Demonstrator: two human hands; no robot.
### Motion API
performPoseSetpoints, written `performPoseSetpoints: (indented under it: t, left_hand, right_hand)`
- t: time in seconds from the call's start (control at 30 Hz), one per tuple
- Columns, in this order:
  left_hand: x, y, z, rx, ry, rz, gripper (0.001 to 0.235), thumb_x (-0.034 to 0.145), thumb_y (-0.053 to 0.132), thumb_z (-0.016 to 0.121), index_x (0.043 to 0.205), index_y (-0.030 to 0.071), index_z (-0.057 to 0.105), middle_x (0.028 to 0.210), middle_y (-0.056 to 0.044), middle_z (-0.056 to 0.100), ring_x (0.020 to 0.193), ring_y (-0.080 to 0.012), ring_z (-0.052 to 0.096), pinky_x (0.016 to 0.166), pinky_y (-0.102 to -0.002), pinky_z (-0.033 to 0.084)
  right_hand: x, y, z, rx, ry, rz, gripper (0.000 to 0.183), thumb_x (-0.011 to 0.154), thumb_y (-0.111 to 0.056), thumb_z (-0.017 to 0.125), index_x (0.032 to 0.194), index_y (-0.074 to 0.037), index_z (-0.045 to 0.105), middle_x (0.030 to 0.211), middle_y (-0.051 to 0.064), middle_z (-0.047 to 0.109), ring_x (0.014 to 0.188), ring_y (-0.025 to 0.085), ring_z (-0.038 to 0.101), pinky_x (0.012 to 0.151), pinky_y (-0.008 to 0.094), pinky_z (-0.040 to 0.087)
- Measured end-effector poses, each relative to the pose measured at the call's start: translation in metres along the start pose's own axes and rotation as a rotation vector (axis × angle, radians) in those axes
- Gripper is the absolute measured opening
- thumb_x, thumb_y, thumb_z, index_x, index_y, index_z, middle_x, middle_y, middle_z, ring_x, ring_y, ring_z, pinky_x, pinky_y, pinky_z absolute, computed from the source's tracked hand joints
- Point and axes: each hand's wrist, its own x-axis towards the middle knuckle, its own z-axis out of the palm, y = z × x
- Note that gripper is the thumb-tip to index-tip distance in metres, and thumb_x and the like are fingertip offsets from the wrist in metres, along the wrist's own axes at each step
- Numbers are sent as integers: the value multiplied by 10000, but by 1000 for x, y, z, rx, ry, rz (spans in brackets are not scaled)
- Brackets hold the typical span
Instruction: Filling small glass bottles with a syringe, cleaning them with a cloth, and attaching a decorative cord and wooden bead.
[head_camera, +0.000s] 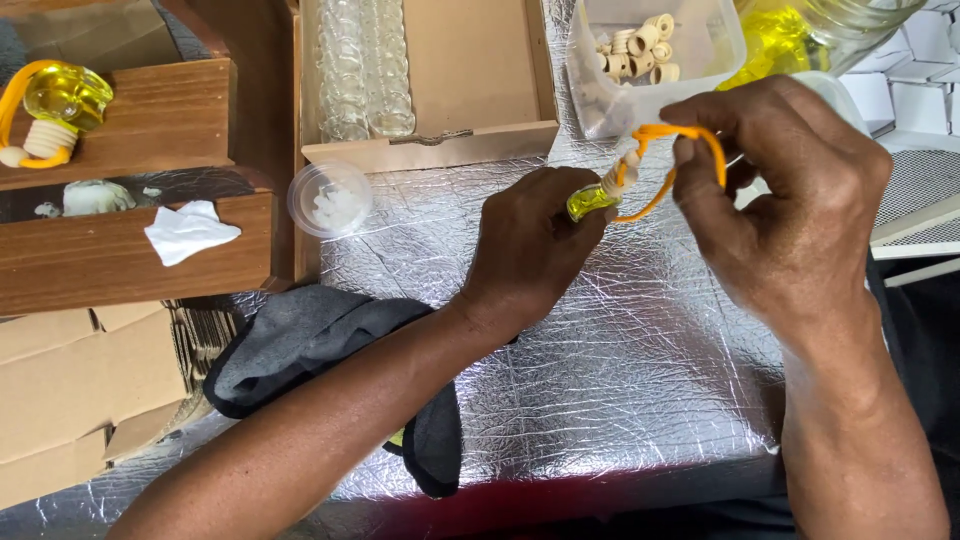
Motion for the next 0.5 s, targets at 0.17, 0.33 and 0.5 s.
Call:
performPoseSetpoints:
  t: [0.17,0.33,0.5]
  left_hand:
    - [-1,0,2,-48,-72,27,265,959,186,668,1173,32,679,1011,-128,741,745,-213,654,600,-338,508]
    - [-2,1,1,-72,-63,39,256,971,181,663,1179,32,675,1025,-123,735,782,-220,657,618,-339,506]
    - [-2,0,1,-71,-73,22,265,976,194,637,1192,41,665,1028,-121,732,790,-228,656,623,-346,494]
  right_hand:
    - [-3,14,1,-45,94,-85,181,1109,250,650,1223,180,771,1032,257,644,797,288,567,700,383,466]
    - [-5,16,0,-170,43,-43,48,1124,111,736,1121,80,772,1009,167,701,683,232,524,672,386,434]
    - [-7,21,-2,-215,53,3,61,1049,100,727,1040,40,718,932,131,662,706,243,527,678,393,410]
